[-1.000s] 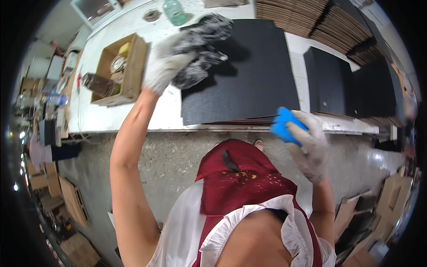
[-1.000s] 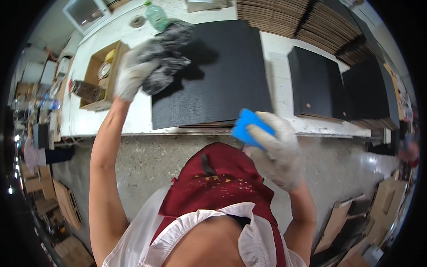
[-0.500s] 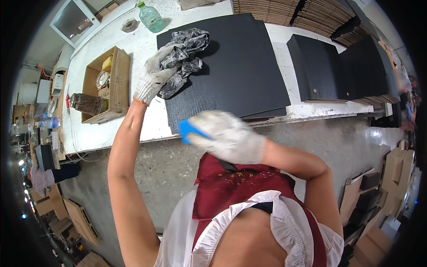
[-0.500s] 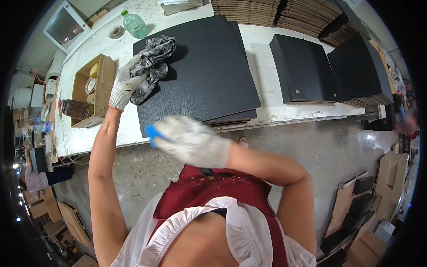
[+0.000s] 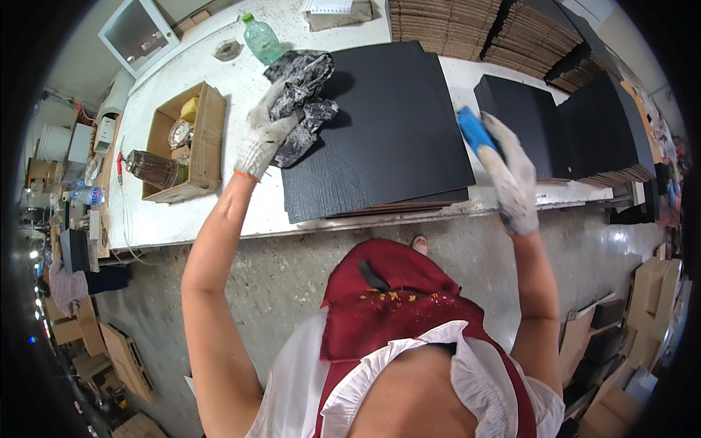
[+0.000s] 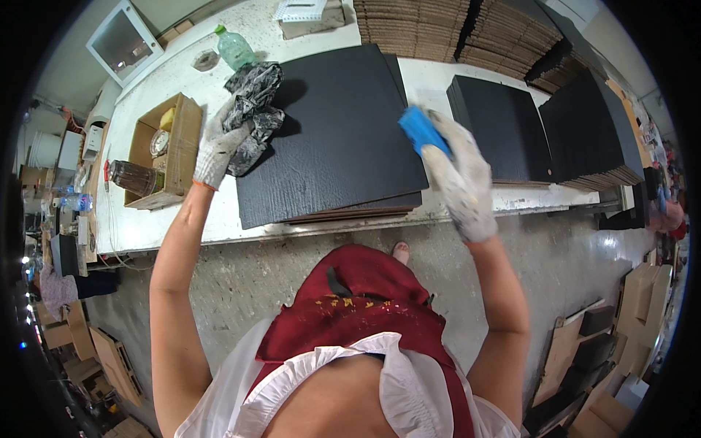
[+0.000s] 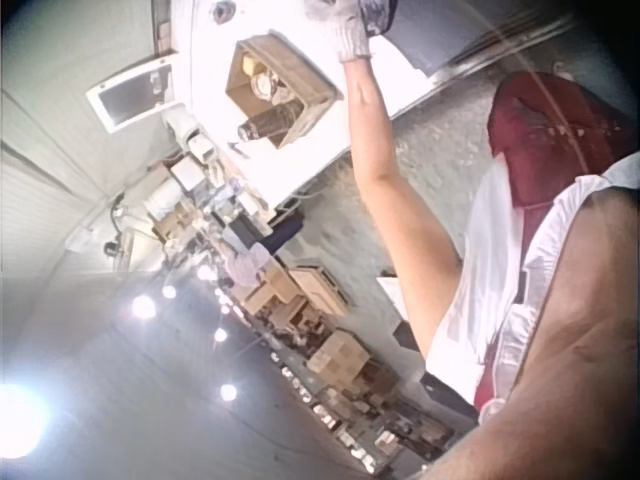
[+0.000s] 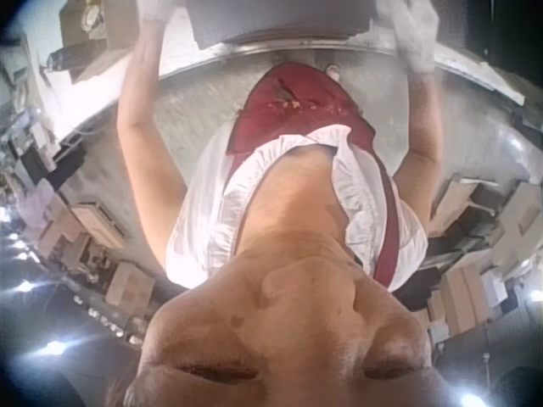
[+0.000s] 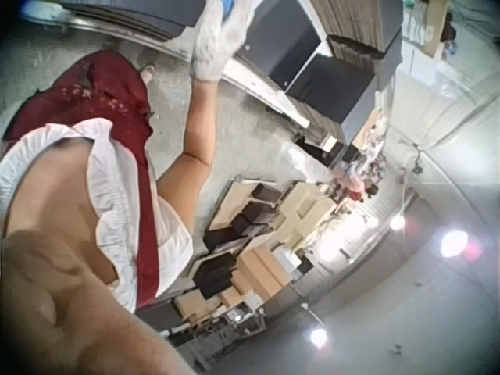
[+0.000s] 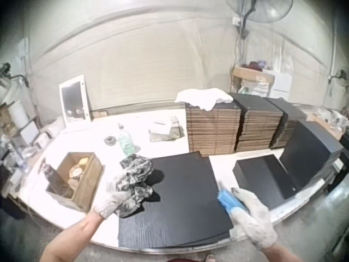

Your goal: The person wipes the surface of several black wooden panels with a cloth and a blue sponge-like tool, handling each panel one at a time and placing them on a stack.

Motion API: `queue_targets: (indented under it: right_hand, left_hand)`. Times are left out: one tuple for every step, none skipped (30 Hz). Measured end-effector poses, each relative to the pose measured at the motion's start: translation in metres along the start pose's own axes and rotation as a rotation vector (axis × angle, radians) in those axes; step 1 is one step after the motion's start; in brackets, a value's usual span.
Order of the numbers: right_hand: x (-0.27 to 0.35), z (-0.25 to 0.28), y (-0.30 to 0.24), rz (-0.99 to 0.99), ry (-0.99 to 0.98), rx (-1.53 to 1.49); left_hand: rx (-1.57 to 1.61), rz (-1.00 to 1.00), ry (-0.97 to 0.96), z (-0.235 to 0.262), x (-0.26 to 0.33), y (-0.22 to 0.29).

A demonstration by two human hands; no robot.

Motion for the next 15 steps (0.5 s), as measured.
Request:
queue_targets:
  right_hand:
    - [-0.012,-0.011,-0.002,0.016,-0.009,0.034]
    - [-0.023,-0.021,0.001,0.031,-0.022,0.066]
    - [-0.029,-0.029,0.008,0.062,-0.030,0.128]
    - [-0.033,-0.033,0.008,0.069,-0.028,0.163]
    - [-0.035,-0.037,0.005,0.044,-0.060,0.166]
    - [-0.038,-0.039,0.001,0.017,-0.090,0.170]
    - [-0.042,-0.042,-0.001,0.027,-0.093,0.172]
    - [-0.045,-0.046,-0.001,0.033,-0.108,0.127]
    - [-0.048,-0.051,-0.002,0.038,-0.124,0.077]
    - [-0.054,-0.058,0.000,0.045,-0.130,0.075]
    - [-0.062,-0.063,0.009,-0.057,-0.059,-0.178]
    - [-0.072,-0.068,0.015,-0.152,0.009,-0.436]
    - [-0.080,-0.075,0.022,-0.267,0.031,-0.804]
    - [-0.093,-0.078,0.037,-0.245,0.054,-1.020]
    - [-0.105,-0.083,0.041,-0.282,0.089,-1.164]
  left_hand:
    - [0.098,0.023,0.014,0.001,0.003,-0.001]
    - [0.196,0.050,0.030,0.000,0.008,0.003]
    - [0.051,0.104,0.092,-0.001,0.011,0.002]
    - [0.054,0.044,0.132,-0.001,0.018,0.005]
    - [0.193,0.059,0.162,0.001,0.024,0.002]
    - [0.333,0.072,0.190,0.001,0.027,-0.003]
    - [0.404,0.118,0.187,0.008,0.022,-0.013]
    - [0.479,0.166,0.183,0.017,0.017,-0.024]
    - [0.818,0.125,0.127,0.022,0.014,-0.023]
    - [0.947,0.100,0.127,0.030,0.008,-0.034]
    - [1.028,0.131,0.150,0.033,0.002,-0.035]
    - [1.102,0.157,0.179,0.040,-0.003,-0.033]
    - [1.093,0.151,0.208,0.049,-0.013,-0.057]
    - [1.085,0.140,0.219,0.056,-0.019,-0.085]
    - [1.071,0.088,0.266,0.067,-0.019,-0.115]
Point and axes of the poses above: each hand's wrist, its own x-axis away from the middle knuckle, its own z-axis out of the back of the hand, y = z × x, the point moved 2 cm from there along -x, towards the middle knuckle, and after that the axes turned 8 degrees about -y, right-handed, at the moved point
